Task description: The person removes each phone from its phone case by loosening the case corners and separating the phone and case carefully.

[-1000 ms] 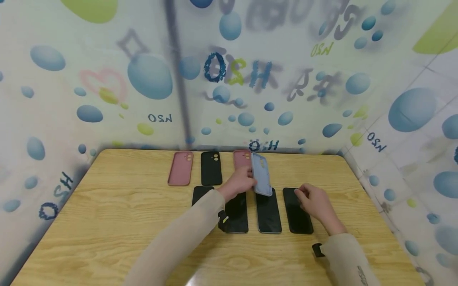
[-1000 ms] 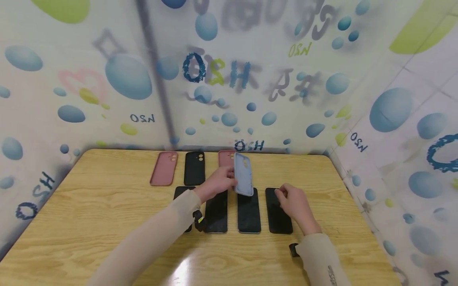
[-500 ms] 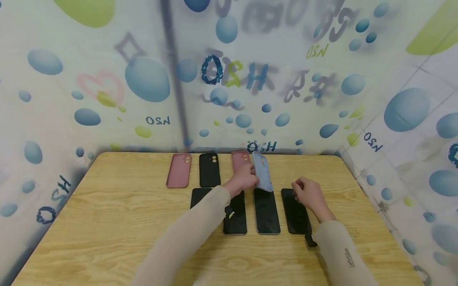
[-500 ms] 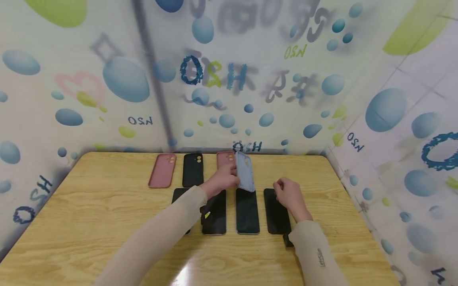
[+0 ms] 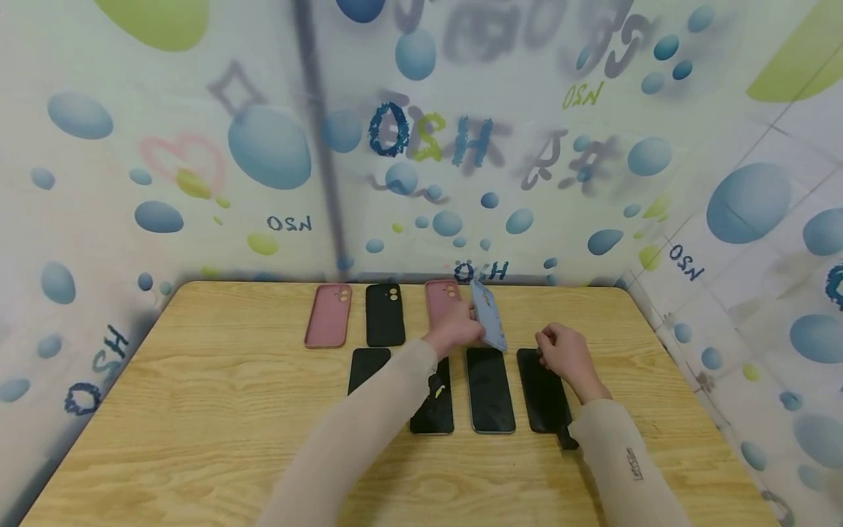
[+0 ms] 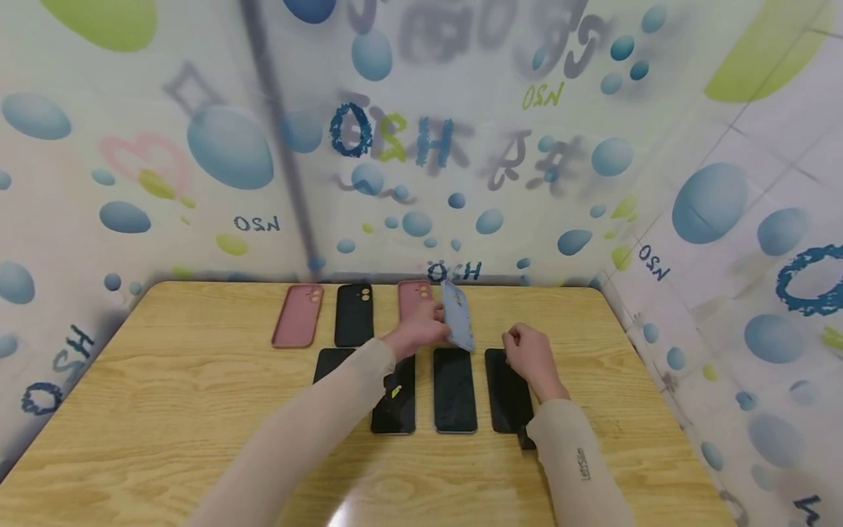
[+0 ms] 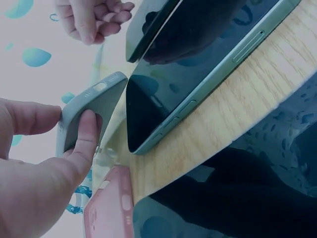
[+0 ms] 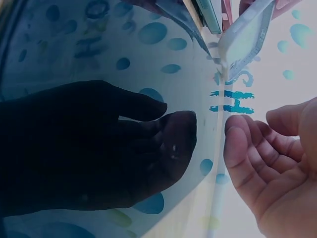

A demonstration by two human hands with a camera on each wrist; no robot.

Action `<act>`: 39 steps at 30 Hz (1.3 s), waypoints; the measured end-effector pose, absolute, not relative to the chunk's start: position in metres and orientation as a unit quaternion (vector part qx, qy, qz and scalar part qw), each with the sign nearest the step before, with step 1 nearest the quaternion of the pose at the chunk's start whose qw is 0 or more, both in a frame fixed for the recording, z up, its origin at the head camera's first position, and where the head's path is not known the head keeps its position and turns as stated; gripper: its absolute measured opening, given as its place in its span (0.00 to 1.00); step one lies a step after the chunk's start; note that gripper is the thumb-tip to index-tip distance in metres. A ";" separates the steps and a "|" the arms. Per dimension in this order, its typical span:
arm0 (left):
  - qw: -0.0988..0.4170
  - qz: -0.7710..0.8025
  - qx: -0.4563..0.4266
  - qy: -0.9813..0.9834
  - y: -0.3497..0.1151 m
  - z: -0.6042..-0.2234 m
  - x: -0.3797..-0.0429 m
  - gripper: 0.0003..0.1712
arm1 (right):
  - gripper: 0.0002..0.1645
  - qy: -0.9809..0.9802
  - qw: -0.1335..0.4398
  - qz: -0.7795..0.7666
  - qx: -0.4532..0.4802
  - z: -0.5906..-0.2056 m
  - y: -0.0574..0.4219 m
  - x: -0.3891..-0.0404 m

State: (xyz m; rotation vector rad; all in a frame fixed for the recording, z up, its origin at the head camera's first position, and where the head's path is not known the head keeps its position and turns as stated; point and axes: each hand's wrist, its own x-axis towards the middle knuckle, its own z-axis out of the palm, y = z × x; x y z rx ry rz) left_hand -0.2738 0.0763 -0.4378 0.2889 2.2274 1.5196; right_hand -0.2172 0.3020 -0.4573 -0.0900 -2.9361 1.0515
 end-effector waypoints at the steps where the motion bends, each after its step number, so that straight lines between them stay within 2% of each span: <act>1: 0.213 0.546 0.103 0.804 0.077 -0.439 -0.274 0.39 | 0.14 -0.941 0.011 0.336 -0.030 -0.457 0.301 -0.218; 10: 0.180 0.493 0.090 0.846 0.085 -0.448 -0.277 0.36 | 0.15 -0.942 0.009 0.333 -0.031 -0.458 0.298 -0.220; 17: 0.148 0.411 0.121 0.891 0.089 -0.448 -0.277 0.17 | 0.15 -0.941 0.007 0.337 -0.038 -0.459 0.297 -0.221; 19: 0.147 0.402 0.126 0.895 0.088 -0.447 -0.277 0.15 | 0.15 -0.940 0.007 0.338 -0.036 -0.459 0.296 -0.222; 22: 0.152 0.395 0.128 0.897 0.087 -0.446 -0.277 0.18 | 0.15 -0.940 0.008 0.341 -0.031 -0.459 0.295 -0.224; 28: 0.167 0.393 0.131 0.895 0.084 -0.444 -0.277 0.34 | 0.14 -0.938 0.013 0.345 -0.024 -0.459 0.294 -0.226; 39: 0.156 0.411 0.160 0.884 0.077 -0.444 -0.276 0.37 | 0.14 -0.938 0.020 0.345 -0.020 -0.456 0.292 -0.219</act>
